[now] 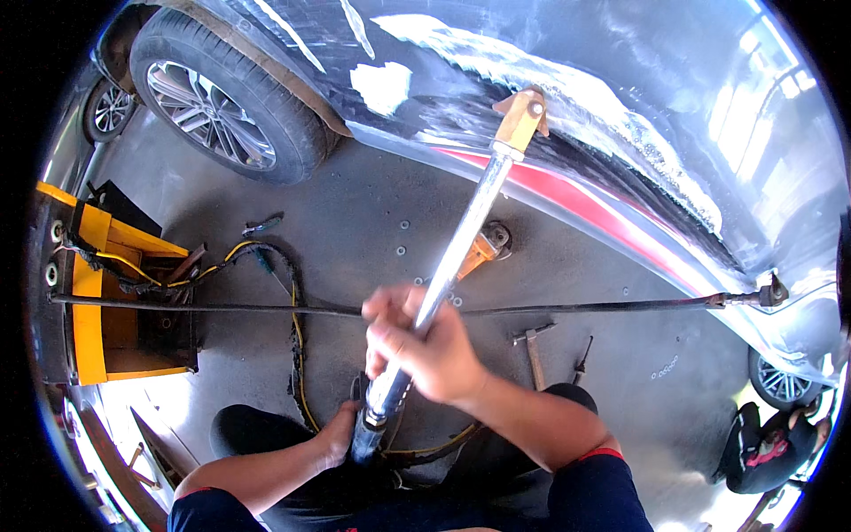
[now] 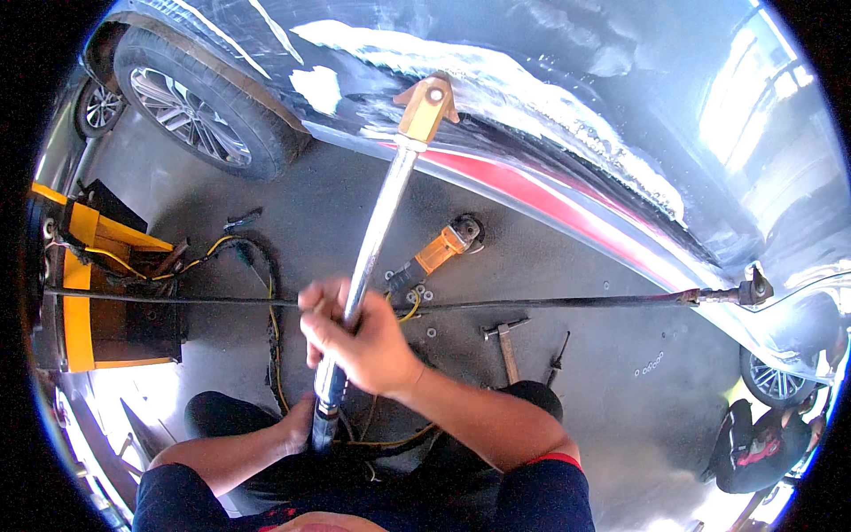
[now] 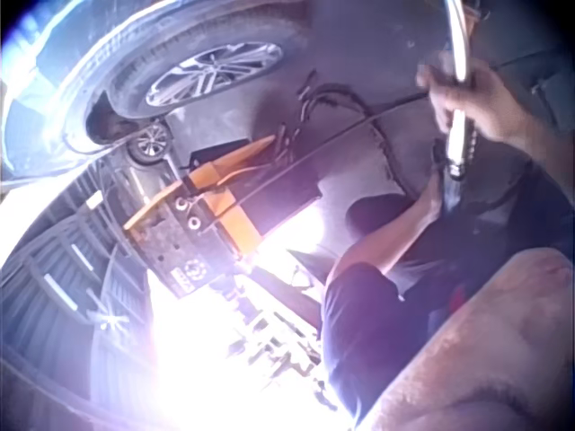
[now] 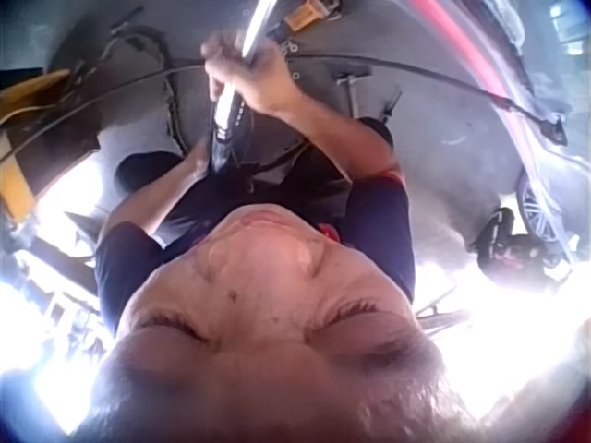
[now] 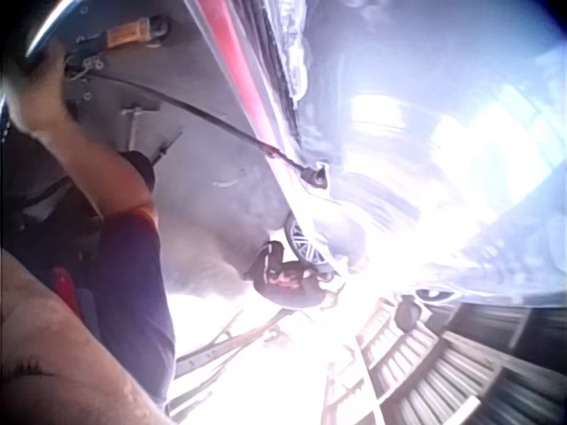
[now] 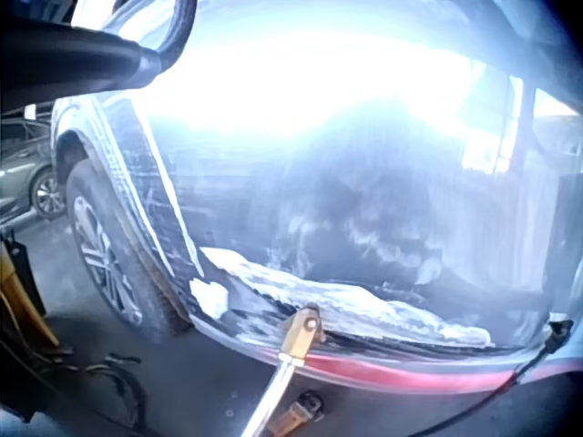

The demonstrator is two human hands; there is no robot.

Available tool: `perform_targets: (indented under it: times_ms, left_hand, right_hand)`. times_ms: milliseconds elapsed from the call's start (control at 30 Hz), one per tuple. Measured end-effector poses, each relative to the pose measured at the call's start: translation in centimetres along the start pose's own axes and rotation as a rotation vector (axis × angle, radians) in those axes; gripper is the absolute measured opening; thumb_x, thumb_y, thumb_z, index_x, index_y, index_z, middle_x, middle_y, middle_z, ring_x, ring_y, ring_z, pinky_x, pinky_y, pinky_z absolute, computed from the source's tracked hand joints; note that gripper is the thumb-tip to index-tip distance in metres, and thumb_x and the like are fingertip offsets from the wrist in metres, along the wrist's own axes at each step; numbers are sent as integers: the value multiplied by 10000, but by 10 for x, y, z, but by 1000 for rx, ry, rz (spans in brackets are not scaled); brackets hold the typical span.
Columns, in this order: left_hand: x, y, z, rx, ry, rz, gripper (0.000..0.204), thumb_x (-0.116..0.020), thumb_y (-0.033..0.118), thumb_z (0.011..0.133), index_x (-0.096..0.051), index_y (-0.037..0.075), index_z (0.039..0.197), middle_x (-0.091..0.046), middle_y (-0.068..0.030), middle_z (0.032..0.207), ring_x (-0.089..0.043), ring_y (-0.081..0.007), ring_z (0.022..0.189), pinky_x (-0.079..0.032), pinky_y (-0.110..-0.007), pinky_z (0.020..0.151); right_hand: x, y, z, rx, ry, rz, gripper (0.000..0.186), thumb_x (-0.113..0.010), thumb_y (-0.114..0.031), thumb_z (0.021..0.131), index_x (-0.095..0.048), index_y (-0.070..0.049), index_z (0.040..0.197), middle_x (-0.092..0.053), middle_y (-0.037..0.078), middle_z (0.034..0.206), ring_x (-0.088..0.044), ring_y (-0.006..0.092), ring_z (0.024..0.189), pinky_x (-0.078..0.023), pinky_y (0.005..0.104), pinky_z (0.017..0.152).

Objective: The person uses a slide hammer to pull out a dent on a car door, then strikes the surface with a hammer while feeling the panel by hand.

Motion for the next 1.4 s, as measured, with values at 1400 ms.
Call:
perform_targets:
  times_ms: [1400]
  left_hand:
    - [-14,-16,6,33,-300,-43,377,-361,340,1031,-628,79,1082,-693,-74,892,-670,-202,751,-556,-341,689]
  right_hand:
    - [-2,0,-38,70,-53,18,78,-502,-84,1033,-448,-118,1078,-593,56,912,-616,154,938,-487,419,930]
Point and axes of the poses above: each hand's wrist, its own z-axis towards the middle knuckle, its own x-axis out of the back of the hand, y = z × x, the point moved 9 cm from there along z, towards the middle knuckle
